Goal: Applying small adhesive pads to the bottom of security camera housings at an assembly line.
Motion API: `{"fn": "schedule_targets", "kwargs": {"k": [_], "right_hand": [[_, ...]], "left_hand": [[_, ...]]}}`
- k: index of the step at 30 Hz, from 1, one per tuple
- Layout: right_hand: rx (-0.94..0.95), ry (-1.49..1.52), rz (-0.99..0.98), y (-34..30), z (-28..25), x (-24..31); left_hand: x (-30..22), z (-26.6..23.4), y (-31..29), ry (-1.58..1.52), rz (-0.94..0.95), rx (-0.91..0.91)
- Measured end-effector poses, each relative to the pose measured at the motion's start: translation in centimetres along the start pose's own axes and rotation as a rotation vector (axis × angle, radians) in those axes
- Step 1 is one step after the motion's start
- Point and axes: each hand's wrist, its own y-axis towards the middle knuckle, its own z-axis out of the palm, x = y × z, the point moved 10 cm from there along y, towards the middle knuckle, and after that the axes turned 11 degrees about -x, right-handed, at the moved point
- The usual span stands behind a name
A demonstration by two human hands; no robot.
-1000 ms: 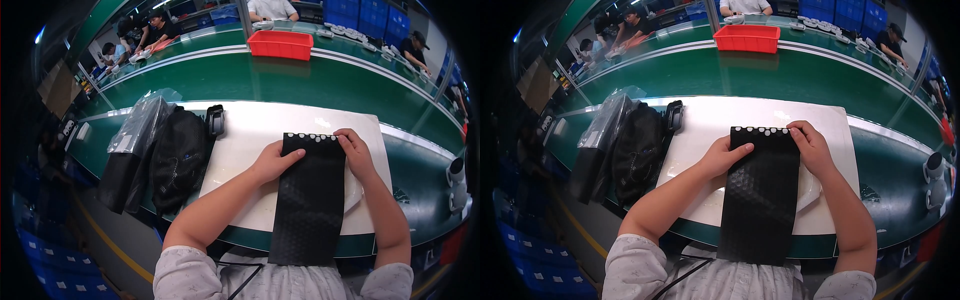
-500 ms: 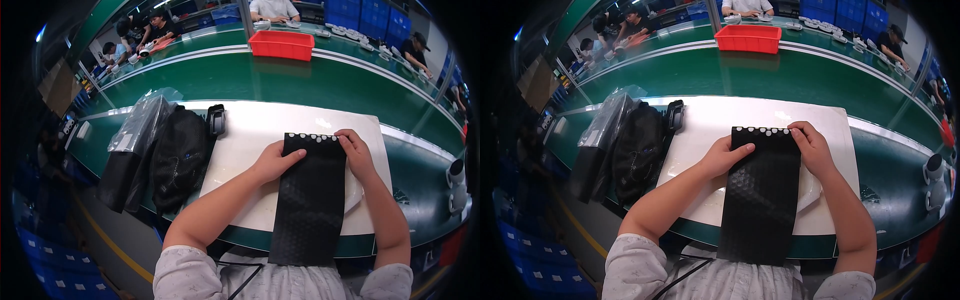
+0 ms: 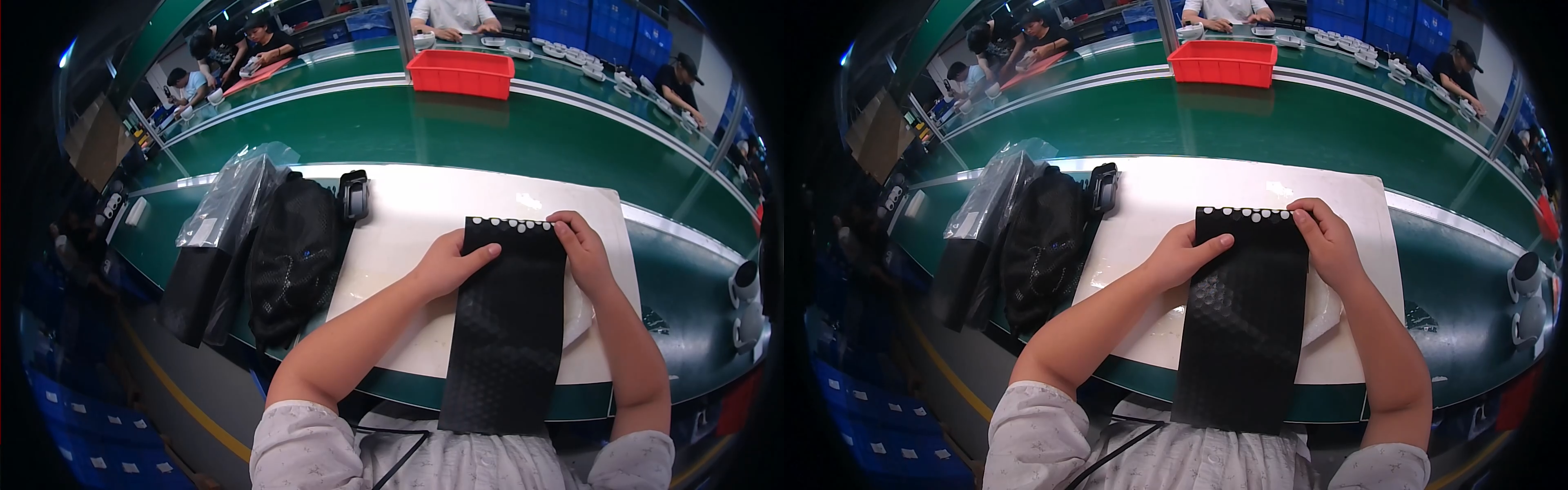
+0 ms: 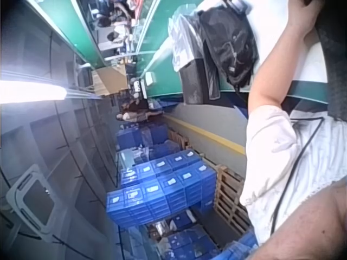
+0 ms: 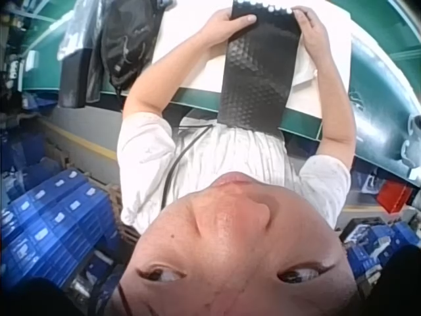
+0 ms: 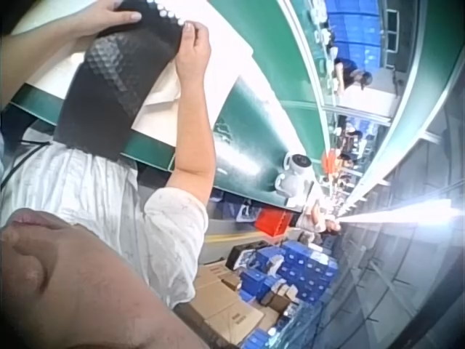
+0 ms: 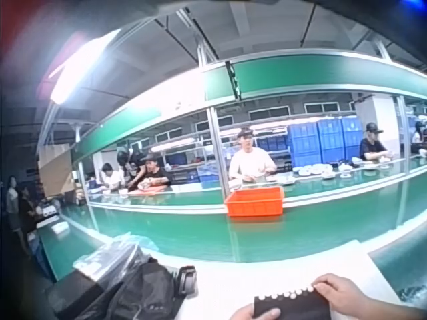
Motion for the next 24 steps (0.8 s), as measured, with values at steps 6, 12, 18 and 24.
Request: {"fn": "schedule_targets", "kwargs": {"k": [6, 12, 18, 24], "right_hand": [[0.006, 0.006, 0.005, 0.01, 0.01, -0.08], [0.006, -0.002, 0.004, -0.01, 0.01, -0.03], [0.004, 0.001, -0.009, -0.01, 0.02, 0.1], [0.0, 0.0, -0.022, 0.01, -0.02, 0.11]], "left_hand": [[-0.06, -0.09, 0.06, 0.029, 0.012, -0.011], [-0.02, -0.04, 0.01, 0.019, 0.0, -0.008], [-0.07, -0.04, -0.01, 0.028, -0.001, -0.008], [-0.12, 0.07, -0.1, 0.024, -0.012, -0.002]]}}
